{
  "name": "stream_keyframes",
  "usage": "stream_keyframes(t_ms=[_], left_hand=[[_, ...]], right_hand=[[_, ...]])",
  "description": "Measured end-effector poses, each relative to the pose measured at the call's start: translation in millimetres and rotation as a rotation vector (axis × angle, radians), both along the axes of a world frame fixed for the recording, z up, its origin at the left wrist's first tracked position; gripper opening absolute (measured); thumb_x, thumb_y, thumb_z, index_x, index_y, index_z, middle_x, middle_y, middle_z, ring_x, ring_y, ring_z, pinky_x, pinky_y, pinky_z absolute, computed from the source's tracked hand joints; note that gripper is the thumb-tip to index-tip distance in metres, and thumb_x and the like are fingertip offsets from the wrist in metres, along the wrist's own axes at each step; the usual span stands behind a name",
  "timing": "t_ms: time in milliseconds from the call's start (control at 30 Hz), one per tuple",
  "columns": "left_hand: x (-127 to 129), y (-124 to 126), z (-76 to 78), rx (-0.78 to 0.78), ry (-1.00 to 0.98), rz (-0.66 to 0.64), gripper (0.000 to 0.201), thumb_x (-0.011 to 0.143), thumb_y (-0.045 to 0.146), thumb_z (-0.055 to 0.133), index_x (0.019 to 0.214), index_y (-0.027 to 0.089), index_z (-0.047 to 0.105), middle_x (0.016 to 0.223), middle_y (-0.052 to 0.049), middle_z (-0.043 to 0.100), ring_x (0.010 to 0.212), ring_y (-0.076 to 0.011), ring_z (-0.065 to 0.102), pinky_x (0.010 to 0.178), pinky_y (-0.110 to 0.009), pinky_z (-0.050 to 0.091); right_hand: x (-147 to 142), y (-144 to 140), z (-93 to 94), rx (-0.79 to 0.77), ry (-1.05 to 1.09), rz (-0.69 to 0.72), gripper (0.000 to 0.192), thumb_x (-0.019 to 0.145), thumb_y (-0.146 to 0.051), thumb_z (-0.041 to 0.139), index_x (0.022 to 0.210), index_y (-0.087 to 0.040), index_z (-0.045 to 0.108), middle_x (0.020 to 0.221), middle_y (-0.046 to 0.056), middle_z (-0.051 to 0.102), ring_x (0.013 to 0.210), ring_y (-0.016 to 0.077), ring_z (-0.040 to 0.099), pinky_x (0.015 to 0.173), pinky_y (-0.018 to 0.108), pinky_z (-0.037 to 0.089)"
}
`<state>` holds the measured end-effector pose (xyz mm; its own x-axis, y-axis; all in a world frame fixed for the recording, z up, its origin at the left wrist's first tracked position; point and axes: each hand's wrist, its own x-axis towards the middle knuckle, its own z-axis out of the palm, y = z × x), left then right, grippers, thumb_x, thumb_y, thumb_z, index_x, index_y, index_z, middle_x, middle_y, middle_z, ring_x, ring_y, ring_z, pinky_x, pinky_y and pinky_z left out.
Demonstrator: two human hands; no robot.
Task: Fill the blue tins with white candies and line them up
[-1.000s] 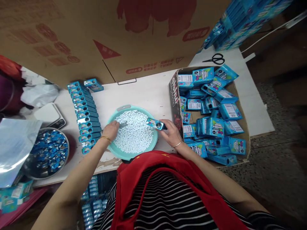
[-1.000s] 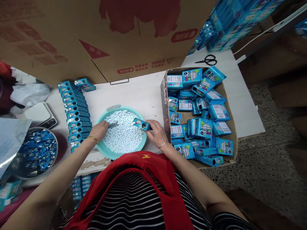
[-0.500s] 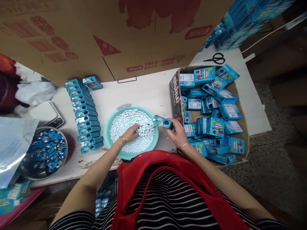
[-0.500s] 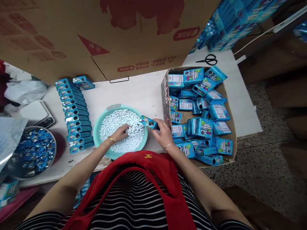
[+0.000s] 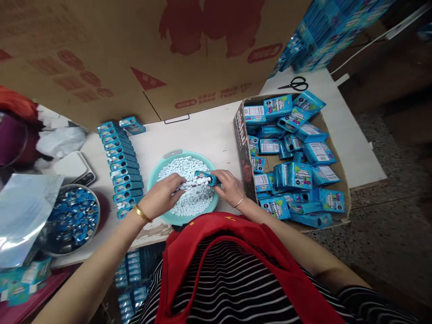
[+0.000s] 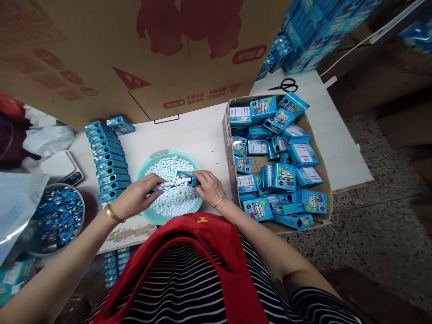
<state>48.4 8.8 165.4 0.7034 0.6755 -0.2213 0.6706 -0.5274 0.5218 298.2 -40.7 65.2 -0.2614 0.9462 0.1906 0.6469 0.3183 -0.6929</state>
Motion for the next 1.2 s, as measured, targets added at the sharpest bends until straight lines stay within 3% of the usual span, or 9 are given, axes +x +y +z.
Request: stream_keyframes(t_ms=[233,433,633,733,867,967,1067,1133,1200], left_hand=[[46.1,-10.1,53.2,0.165,0.571,-0.116,0.021,0.090,0.009,0.040,0.102,0.014,0.056,0.094,-0.010,0.059,0.080,-0.0220,0.062,0.063,-0.032,0.048],[59.9,-15.7,67.6,0.254,0.619,-0.197,0.032,0.090,0.006,0.034,0.112,0.015,0.054,0.104,-0.011,0.059,0.080,-0.0226,0.063,0.065,-0.036,0.050],[31.2,-11.7,60.3,0.232,0.343,-0.166,0.040,0.087,0.010,0.033,0.115,0.027,0.057,0.099,-0.010,0.064,0.076,-0.0243,0.062,0.064,-0.040,0.051],[8.7,-3.2,50.2,0.187,0.193,-0.085,0.037,0.088,0.026,0.038,0.121,0.032,0.055,0.094,-0.010,0.064,0.077,-0.0277,0.063,0.064,-0.045,0.053],[-2.6,10.6,20.5,0.144,0.005,0.017,0.043,0.085,0.049,0.053,0.124,0.032,0.051,0.113,-0.009,0.061,0.090,-0.0267,0.064,0.073,-0.041,0.056],[8.8,15.3,-9.4,0.096,-0.095,-0.025,0.050,0.085,0.047,0.057,0.130,0.030,0.045,0.120,-0.008,0.058,0.102,-0.0252,0.063,0.081,-0.037,0.055],[21.7,14.7,-25.9,0.038,-0.069,-0.084,0.034,0.090,0.039,0.052,0.121,0.027,0.051,0.108,-0.006,0.063,0.091,-0.0206,0.065,0.076,-0.033,0.054],[21.0,16.8,-24.9,0.029,-0.036,-0.086,0.029,0.091,0.036,0.050,0.117,0.024,0.052,0.104,-0.006,0.063,0.087,-0.0189,0.064,0.074,-0.031,0.053],[9.5,26.1,-19.0,0.071,-0.011,-0.032,0.031,0.091,0.037,0.051,0.118,0.022,0.051,0.104,-0.007,0.062,0.089,-0.0194,0.063,0.075,-0.031,0.052]], right_hand=[[-19.9,-3.0,-7.9,0.011,0.024,0.105,0.041,0.080,-0.012,0.057,0.121,-0.018,0.053,0.115,0.013,0.062,0.109,0.0270,0.056,0.095,0.045,0.049],[-26.0,-4.0,-14.1,0.023,0.107,0.126,0.039,0.082,-0.012,0.056,0.120,-0.019,0.052,0.112,0.011,0.063,0.109,0.0248,0.057,0.096,0.043,0.049],[-26.7,2.8,-16.5,-0.029,0.114,0.132,0.036,0.083,-0.017,0.060,0.118,-0.019,0.052,0.114,0.011,0.064,0.109,0.0238,0.058,0.095,0.042,0.049],[-22.3,8.5,-17.6,-0.059,0.113,0.134,0.035,0.083,-0.019,0.061,0.117,-0.019,0.053,0.115,0.012,0.064,0.110,0.0235,0.058,0.096,0.041,0.049],[-16.9,10.5,-11.5,-0.044,0.131,0.105,0.036,0.083,-0.020,0.062,0.118,-0.015,0.053,0.116,0.014,0.064,0.110,0.0239,0.058,0.097,0.040,0.048],[-18.4,9.5,-2.8,-0.047,0.167,0.149,0.036,0.085,-0.024,0.061,0.119,-0.015,0.053,0.115,0.013,0.064,0.110,0.0232,0.058,0.097,0.038,0.049],[-12.0,8.2,6.9,-0.052,0.230,0.161,0.042,0.086,-0.033,0.061,0.124,-0.019,0.051,0.116,0.011,0.063,0.111,0.0221,0.058,0.097,0.037,0.049],[9.1,8.3,11.1,-0.044,0.258,0.010,0.052,0.085,-0.041,0.062,0.130,-0.020,0.047,0.120,0.012,0.061,0.112,0.0229,0.058,0.096,0.039,0.049],[47.5,12.0,6.5,-0.029,0.228,-0.346,0.049,0.088,-0.045,0.054,0.129,-0.019,0.047,0.114,0.013,0.061,0.103,0.0234,0.061,0.089,0.042,0.051]])
